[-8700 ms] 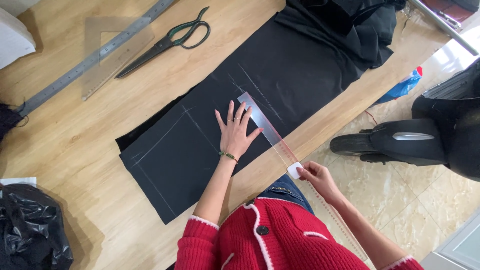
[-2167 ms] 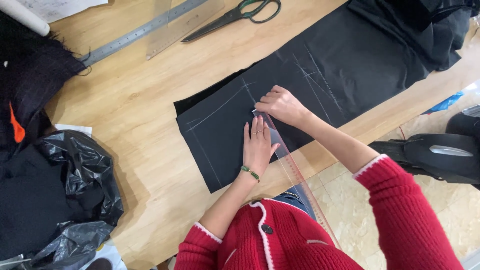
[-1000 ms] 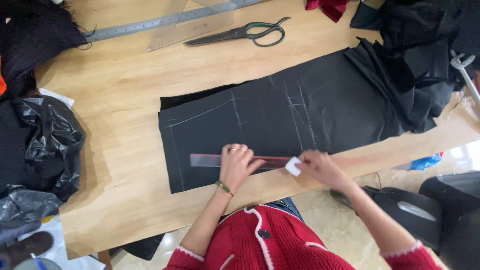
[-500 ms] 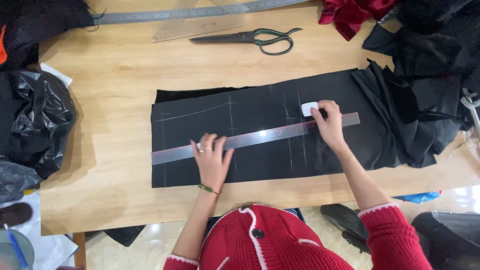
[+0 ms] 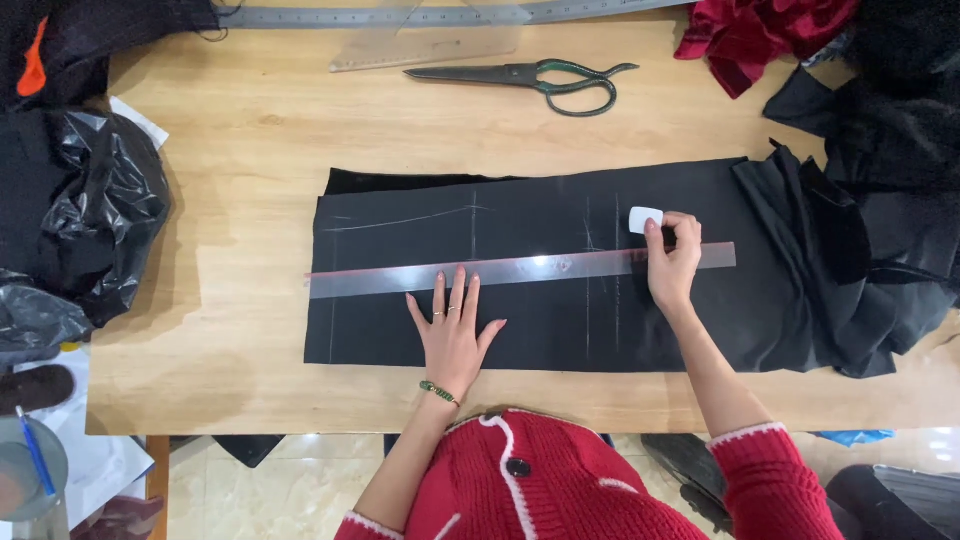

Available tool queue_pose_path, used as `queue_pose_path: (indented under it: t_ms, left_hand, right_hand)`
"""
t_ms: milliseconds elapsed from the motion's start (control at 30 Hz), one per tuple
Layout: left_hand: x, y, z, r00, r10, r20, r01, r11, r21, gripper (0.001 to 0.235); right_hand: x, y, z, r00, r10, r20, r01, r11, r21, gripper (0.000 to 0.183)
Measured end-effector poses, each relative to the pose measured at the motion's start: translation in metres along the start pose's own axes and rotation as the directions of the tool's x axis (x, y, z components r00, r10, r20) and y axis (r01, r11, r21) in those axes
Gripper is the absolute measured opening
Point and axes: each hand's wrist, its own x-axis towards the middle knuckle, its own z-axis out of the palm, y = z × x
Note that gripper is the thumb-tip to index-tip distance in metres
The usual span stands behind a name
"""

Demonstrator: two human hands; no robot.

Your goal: Measuring and marking black fabric with chalk and a ruler, tracing a pattern, and cutting the fabric with scissors on a workbench.

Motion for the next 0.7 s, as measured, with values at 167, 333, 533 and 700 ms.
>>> queue_pose_path:
  t_ms: [167,333,533,700]
  left_hand:
    - [-0.001,-0.001,0.007,1.0,-0.008,0.002,0.008,1.0,0.003,0.075]
    - [0.001,0.002,0.006,1.0,-0.016,0.004,0.016,1.0,-0.002,0.074]
    - [0.001,0.004,0.007,1.0,-0.017,-0.004,0.017,0.999,0.039,0.075]
    - [0.002,0.007,0.005,1.0,-0.001,-0.01,0.001,0.998,0.062,0.07]
  right_hand:
    - [0.002,0.003,0.001,1.0,0.0,0.0,0.0,1.0,0.014,0.016]
    - [0.003,-0.001,0.0,1.0,0.03,-0.001,-0.03,0.999,0.022,0.018]
    - [0.005,0.006,0.001,1.0,0.018,0.01,-0.018,1.0,0.009,0.014]
    - [0.006,-0.006,0.002,0.997,-0.035,0.063,0.04,0.996,-0.084,0.009]
